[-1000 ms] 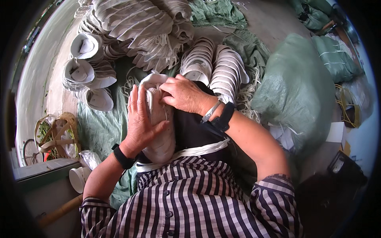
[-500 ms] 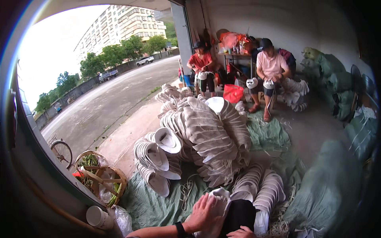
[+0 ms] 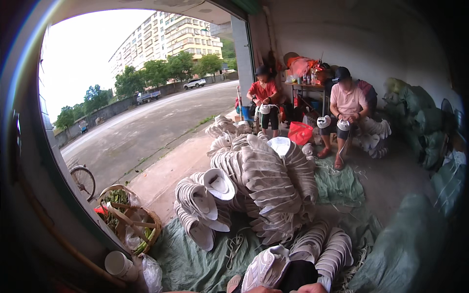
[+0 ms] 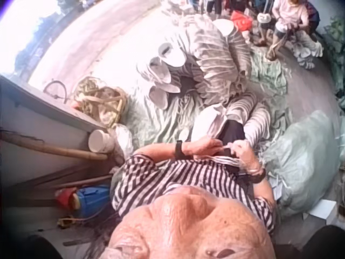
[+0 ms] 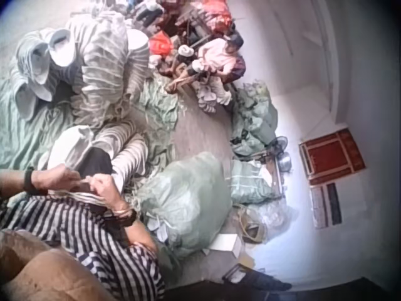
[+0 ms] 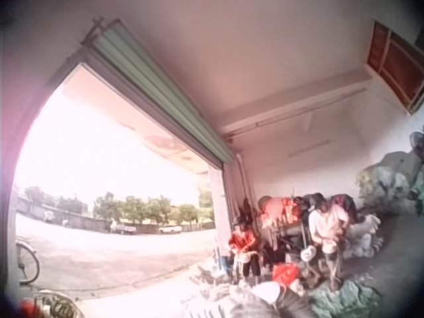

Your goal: The recorder is lacing a pair of white sneakers.

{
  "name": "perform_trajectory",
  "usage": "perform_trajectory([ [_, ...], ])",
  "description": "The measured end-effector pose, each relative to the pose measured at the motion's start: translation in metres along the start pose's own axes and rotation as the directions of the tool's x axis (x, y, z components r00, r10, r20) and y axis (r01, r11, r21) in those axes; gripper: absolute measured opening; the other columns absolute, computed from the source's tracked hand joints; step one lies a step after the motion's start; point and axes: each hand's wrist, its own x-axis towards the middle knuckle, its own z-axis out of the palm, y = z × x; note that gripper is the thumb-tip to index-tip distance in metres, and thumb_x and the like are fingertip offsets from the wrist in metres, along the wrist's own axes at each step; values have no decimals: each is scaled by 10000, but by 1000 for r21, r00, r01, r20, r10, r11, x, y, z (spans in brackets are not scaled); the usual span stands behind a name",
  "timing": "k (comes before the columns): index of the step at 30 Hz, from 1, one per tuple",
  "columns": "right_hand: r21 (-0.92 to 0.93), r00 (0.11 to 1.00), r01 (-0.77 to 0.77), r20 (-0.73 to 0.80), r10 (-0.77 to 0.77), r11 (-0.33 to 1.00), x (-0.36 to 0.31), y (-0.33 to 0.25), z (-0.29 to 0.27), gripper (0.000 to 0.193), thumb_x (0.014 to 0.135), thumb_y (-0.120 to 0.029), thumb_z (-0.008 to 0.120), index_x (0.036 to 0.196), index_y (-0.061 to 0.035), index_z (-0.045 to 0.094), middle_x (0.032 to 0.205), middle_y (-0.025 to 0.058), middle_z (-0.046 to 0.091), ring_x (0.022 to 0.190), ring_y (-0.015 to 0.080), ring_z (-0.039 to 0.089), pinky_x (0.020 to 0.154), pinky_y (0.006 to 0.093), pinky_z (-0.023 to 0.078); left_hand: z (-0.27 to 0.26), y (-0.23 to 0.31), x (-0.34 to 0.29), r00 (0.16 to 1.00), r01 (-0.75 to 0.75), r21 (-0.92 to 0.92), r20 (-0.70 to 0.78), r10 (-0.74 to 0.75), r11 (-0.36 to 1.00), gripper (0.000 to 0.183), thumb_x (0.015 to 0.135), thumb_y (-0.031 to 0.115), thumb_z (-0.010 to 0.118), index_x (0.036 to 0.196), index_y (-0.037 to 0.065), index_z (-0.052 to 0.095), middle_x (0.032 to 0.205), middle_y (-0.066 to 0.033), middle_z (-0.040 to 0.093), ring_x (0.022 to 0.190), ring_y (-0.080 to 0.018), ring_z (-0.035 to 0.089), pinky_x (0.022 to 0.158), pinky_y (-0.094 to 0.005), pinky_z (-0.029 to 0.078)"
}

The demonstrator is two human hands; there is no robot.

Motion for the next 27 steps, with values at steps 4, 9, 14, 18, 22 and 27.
perform_trajectory([
  [4, -72, 971, 86, -217, -100, 994, -12, 13, -48, 233, 833, -145, 577, 615, -65, 563, 536, 67, 533, 481, 144, 489, 461, 258, 354, -33, -3, -9, 965, 255, -476, 66, -255, 841, 236, 958, 210, 484, 890, 30, 620, 697, -13, 590, 639, -96, 549, 599, -264, 452],
  [9, -105, 916, -322, -285, 282, 941, -34, 82, -91, 242, 840, -245, 559, 674, -72, 591, 584, 91, 563, 518, 241, 532, 482, 325, 397, -55, -33, -22, 961, 277, -263, 55, -272, 924, 252, 940, 221, 493, 884, 9, 618, 674, -45, 581, 619, -133, 542, 585, -290, 445],
  [14, -845, 921, -344, -389, -30, 411, -32, 109, -81, 159, 819, -195, 574, 819, -45, 628, 778, 170, 598, 730, 350, 577, 636, 436, 460, -50, -42, -33, 937, 346, -56, -30, -348, 936, 273, 911, 230, 505, 824, 8, 639, 685, -84, 617, 637, -183, 588, 596, -311, 462],
  [18, 113, 956, 100, -286, -64, 989, 17, 59, -2, 366, 877, -179, 573, 1205, -28, 519, 1097, 106, 604, 911, 212, 582, 792, 345, 465, -23, -20, -5, 988, 145, 82, -61, -140, 986, 267, 904, 247, 536, 834, 21, 662, 706, -104, 658, 626, -213, 631, 592, -320, 478],
  [22, 510, 998, -8, 54, -23, 860, 43, 19, 34, 335, 906, -209, 551, 1157, 13, 547, 811, 26, 608, 563, 36, 492, 476, 165, 353, -15, -10, 19, 980, 104, -121, -157, -122, 987, 274, 926, 211, 502, 811, 12, 653, 663, -94, 635, 599, -209, 613, 597, -322, 481],
  [27, 317, 954, -293, 161, 253, 902, 27, 42, -17, 127, 870, -120, 553, 856, -39, 650, 547, -18, 525, 456, 36, 455, 399, 204, 337, -34, -36, -5, 983, 180, -95, 35, -178, 979, 237, 909, 197, 510, 849, 10, 644, 718, -94, 635, 660, -181, 605, 622, -312, 477],
])
